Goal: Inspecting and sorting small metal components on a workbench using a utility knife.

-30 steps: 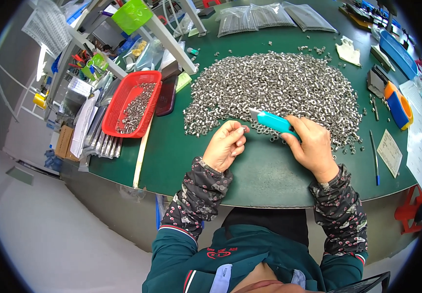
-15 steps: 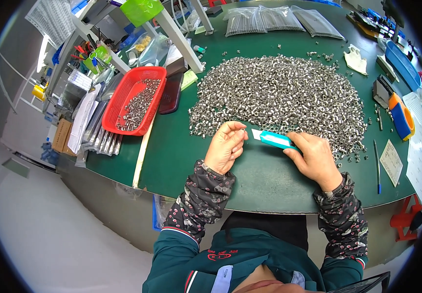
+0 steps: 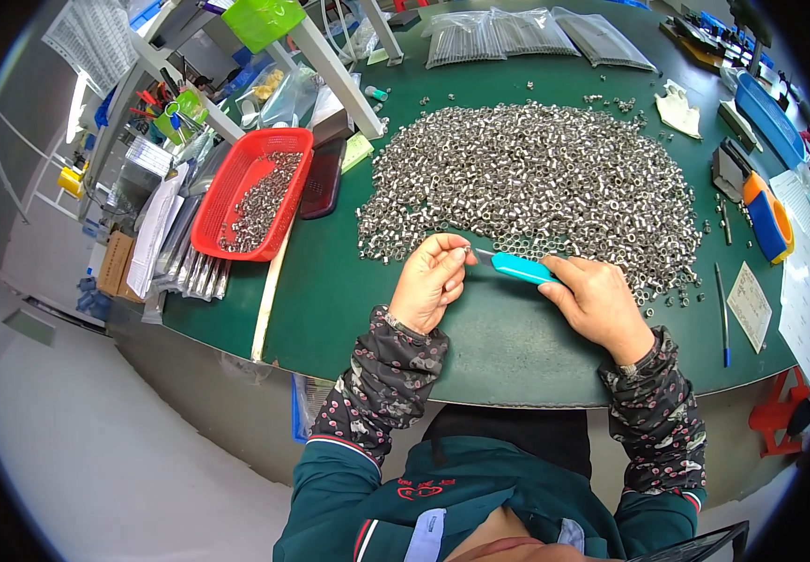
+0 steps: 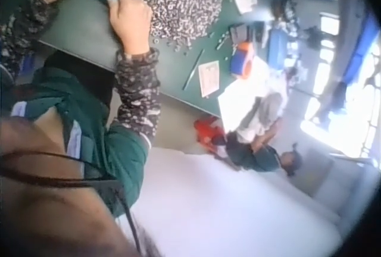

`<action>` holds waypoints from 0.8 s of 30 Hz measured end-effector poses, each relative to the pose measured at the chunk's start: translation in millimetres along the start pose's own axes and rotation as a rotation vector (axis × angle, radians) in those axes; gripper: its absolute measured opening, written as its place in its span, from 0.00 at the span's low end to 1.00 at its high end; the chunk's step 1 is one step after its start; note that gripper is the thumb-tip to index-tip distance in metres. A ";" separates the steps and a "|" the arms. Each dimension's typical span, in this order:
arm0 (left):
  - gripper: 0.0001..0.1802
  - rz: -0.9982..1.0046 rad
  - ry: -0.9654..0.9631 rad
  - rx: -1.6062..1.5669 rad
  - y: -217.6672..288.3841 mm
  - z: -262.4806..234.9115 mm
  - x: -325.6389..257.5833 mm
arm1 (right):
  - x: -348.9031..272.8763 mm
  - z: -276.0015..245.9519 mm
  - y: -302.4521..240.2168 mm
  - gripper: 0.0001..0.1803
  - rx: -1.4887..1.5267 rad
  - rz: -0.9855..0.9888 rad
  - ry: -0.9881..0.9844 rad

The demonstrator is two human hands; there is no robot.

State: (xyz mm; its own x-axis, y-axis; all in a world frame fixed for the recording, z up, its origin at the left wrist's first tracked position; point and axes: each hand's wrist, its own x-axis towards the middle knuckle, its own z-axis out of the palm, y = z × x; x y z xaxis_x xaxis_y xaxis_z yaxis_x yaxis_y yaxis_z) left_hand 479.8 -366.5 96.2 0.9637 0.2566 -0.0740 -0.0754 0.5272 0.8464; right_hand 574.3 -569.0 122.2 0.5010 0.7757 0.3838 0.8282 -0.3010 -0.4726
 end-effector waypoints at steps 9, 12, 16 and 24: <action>0.06 0.041 -0.001 0.095 -2.8 3.1 0.0 | -1.1 0.0 -0.6 0.11 0.037 0.002 -0.031; 0.06 0.071 0.023 0.181 -3.4 2.7 -1.2 | -1.2 0.3 -0.1 0.12 0.036 -0.003 -0.029; 0.06 0.036 0.032 0.133 -1.5 2.4 -0.8 | -2.1 1.4 -6.3 0.13 -0.087 -0.025 0.026; 0.06 -0.072 0.005 -0.115 -1.9 -2.8 -0.8 | -1.0 -0.1 -4.2 0.15 -0.103 -0.054 0.274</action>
State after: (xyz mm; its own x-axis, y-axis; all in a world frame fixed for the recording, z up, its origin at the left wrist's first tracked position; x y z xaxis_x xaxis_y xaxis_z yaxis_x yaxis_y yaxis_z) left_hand 478.5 -365.4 93.1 0.9663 0.2192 -0.1353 -0.0355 0.6335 0.7729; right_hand 570.3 -568.5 123.8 0.4927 0.6181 0.6126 0.8698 -0.3289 -0.3677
